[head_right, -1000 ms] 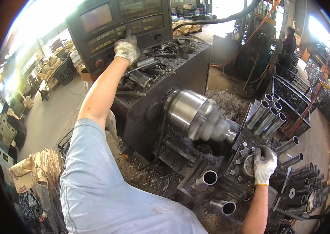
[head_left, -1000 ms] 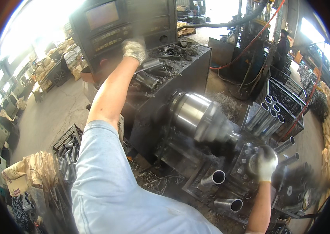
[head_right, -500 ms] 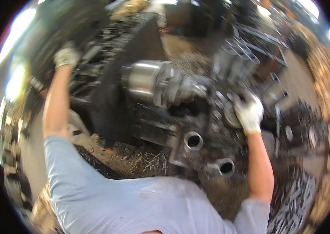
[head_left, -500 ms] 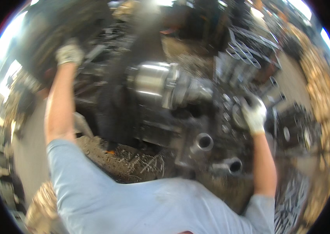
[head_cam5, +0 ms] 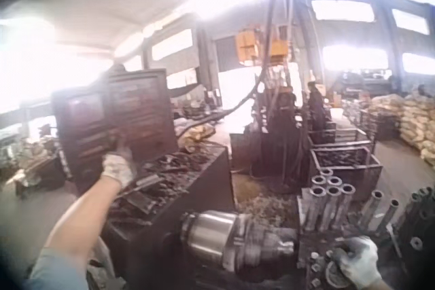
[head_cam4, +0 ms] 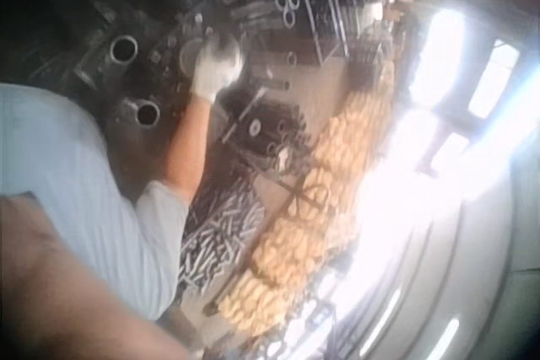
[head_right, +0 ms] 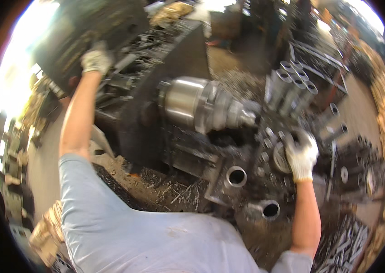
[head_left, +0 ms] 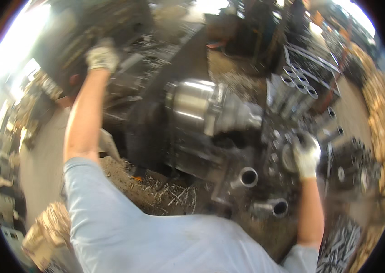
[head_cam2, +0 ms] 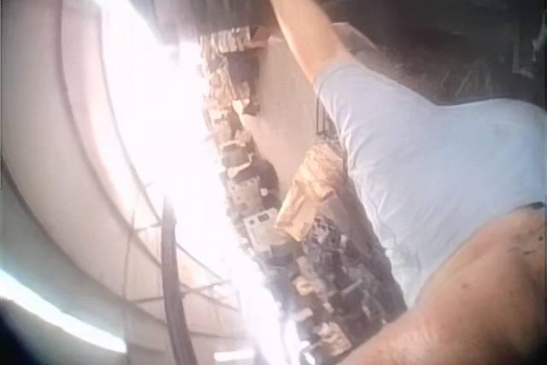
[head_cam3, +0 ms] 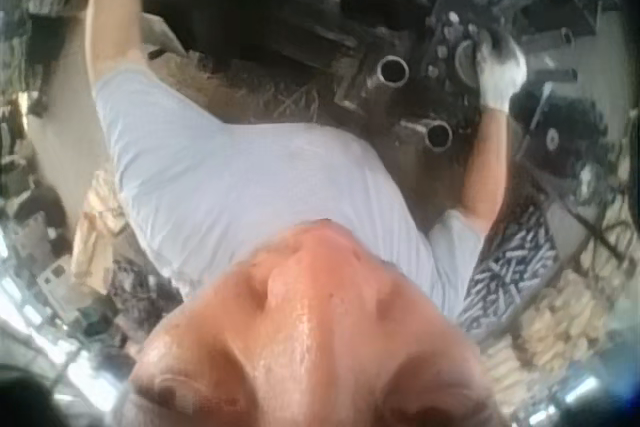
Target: The person operates a metal turning machine in a workshop. They repeatedly pick up cylindrical metal parts, load them into the machine's chuck, close the safety door, and then remove the processed parts, placing them into a nearby bin.
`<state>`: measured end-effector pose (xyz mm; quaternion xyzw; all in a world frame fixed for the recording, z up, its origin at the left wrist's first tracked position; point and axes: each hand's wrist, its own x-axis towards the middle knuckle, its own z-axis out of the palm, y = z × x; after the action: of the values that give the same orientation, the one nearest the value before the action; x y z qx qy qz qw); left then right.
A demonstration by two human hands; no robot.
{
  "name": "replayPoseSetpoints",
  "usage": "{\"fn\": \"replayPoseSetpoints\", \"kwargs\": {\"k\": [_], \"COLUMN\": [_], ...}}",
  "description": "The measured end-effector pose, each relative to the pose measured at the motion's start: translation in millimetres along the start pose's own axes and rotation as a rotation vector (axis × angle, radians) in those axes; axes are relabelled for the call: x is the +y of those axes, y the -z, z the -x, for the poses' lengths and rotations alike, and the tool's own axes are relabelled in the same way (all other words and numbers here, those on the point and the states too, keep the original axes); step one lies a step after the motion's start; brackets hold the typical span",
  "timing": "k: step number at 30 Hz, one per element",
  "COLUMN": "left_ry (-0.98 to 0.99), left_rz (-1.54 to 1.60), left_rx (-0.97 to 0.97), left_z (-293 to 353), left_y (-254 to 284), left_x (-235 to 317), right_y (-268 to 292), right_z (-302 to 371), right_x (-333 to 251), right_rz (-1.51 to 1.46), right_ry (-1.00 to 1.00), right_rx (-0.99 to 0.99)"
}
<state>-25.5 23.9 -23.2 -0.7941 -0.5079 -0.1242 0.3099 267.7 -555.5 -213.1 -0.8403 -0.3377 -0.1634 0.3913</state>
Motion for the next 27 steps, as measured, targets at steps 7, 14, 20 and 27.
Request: {"fn": "replayPoseSetpoints", "kwargs": {"k": [7,14,20,27], "left_ry": [-0.007,0.107,0.23,0.138], "left_rz": [0.006,0.088,0.21,0.898], "left_rx": [0.127,0.18,0.205,0.357], "left_z": [-31,-70,-86,-90], "left_y": [85,146,126,111], "left_x": [41,13,3,-22], "right_y": [-4,-2,2,2], "right_z": [5,5,3,4], "right_x": [10,1,-9,-3], "right_rz": [0.056,0.024,-0.013,-0.012], "right_ry": [0.069,0.08,0.02,0.067], "right_rx": [0.059,0.076,0.039,0.052]}}
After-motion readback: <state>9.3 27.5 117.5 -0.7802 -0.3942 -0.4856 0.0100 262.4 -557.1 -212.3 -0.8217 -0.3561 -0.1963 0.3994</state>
